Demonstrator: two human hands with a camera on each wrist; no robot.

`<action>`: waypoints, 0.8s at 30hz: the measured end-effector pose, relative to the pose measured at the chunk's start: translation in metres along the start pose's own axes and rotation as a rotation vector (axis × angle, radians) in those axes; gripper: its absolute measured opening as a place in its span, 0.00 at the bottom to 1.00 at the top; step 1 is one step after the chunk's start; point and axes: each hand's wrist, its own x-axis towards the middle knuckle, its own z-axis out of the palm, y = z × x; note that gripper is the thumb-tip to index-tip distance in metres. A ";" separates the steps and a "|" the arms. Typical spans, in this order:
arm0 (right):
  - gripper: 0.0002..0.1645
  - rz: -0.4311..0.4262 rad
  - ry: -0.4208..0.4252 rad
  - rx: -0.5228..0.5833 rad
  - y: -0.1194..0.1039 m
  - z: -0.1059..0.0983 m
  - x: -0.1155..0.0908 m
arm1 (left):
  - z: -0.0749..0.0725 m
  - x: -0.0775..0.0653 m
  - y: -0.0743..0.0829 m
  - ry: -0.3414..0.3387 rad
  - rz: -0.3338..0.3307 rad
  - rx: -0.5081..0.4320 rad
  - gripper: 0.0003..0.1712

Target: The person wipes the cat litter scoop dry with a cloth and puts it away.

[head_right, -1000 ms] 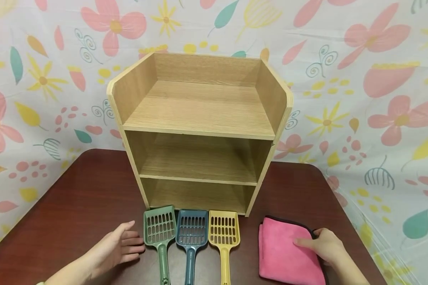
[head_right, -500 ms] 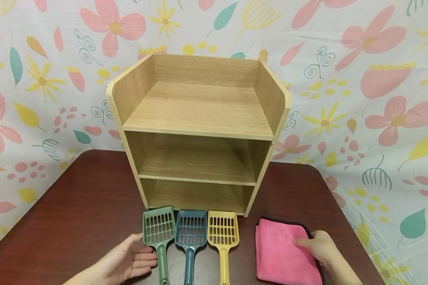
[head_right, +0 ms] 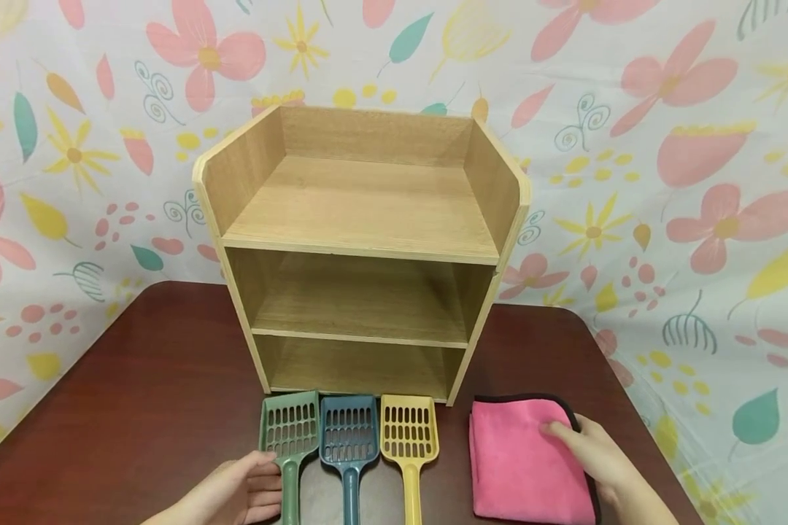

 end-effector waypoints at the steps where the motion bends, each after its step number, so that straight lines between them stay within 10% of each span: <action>1: 0.21 -0.005 -0.014 0.016 0.000 0.000 -0.001 | -0.001 -0.001 -0.001 0.021 0.013 0.028 0.44; 8: 0.17 -0.014 -0.096 0.091 -0.009 -0.001 -0.005 | -0.014 -0.009 0.005 0.162 0.044 0.390 0.33; 18: 0.10 -0.075 -0.088 0.136 -0.031 0.007 -0.014 | -0.031 -0.021 0.010 0.207 0.301 0.694 0.22; 24: 0.06 -0.139 -0.039 0.116 -0.038 0.014 -0.017 | -0.029 -0.024 0.017 0.347 0.260 0.817 0.18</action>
